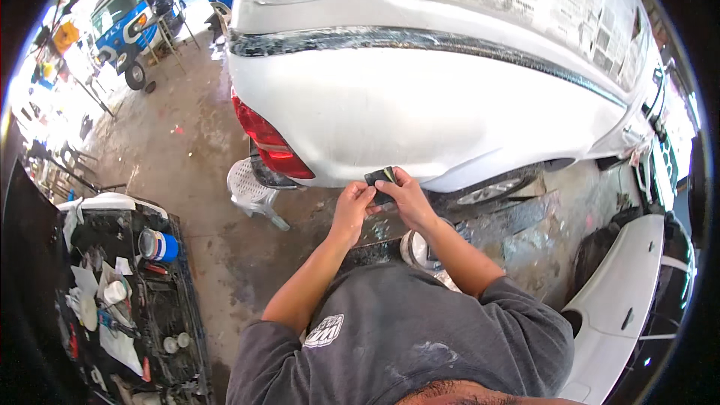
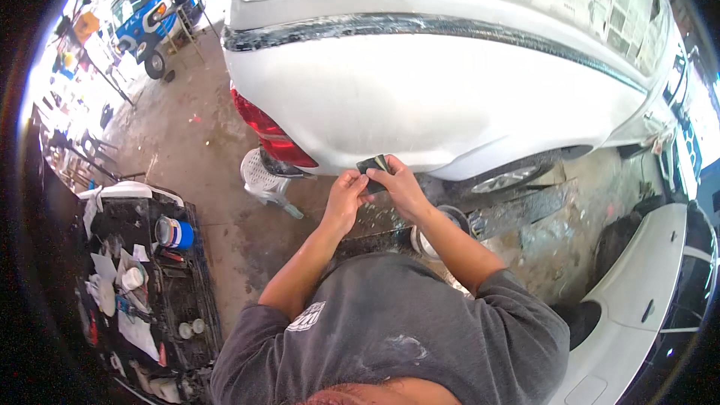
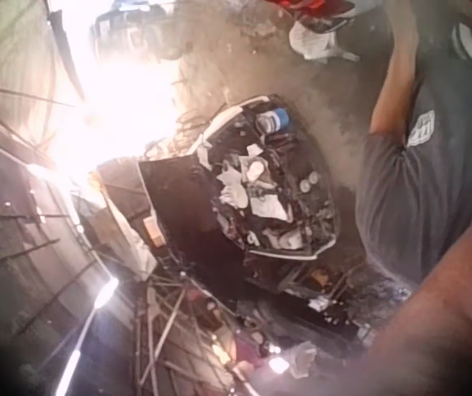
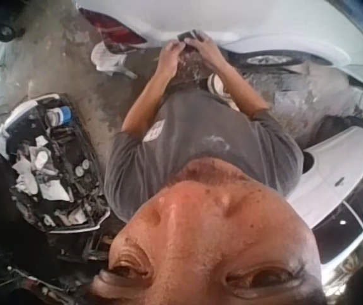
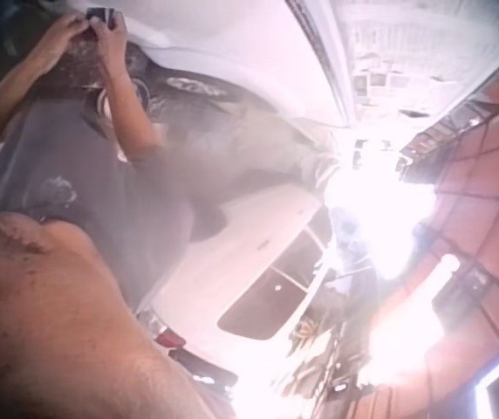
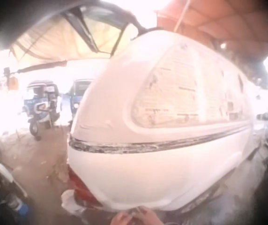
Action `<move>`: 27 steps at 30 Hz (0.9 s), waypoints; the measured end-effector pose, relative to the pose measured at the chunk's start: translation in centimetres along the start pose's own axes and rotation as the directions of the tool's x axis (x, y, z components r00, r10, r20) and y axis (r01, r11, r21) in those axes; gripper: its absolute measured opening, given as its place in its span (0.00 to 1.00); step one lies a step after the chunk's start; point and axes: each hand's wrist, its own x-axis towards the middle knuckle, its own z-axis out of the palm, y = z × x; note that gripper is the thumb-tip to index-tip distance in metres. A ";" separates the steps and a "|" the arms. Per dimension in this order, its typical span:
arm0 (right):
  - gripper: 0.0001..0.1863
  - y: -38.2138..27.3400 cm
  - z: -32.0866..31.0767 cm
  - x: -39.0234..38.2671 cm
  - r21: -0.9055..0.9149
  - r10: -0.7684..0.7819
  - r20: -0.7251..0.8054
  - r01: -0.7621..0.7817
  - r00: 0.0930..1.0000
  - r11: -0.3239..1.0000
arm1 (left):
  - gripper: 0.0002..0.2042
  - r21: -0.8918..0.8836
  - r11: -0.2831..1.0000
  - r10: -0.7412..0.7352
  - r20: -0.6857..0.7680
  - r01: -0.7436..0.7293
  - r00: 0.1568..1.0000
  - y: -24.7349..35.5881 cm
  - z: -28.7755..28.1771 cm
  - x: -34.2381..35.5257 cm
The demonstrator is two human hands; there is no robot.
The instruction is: The person sands the body of a white vehicle using a sanding block, dipping the block into a bucket of water and wiping the surface by hand.
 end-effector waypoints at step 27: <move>0.09 -19.3 1.1 2.3 -0.752 -0.239 0.592 0.634 0.770 0.179 | 0.13 0.581 0.355 0.746 0.297 -0.733 0.597 11.7 6.3 -0.9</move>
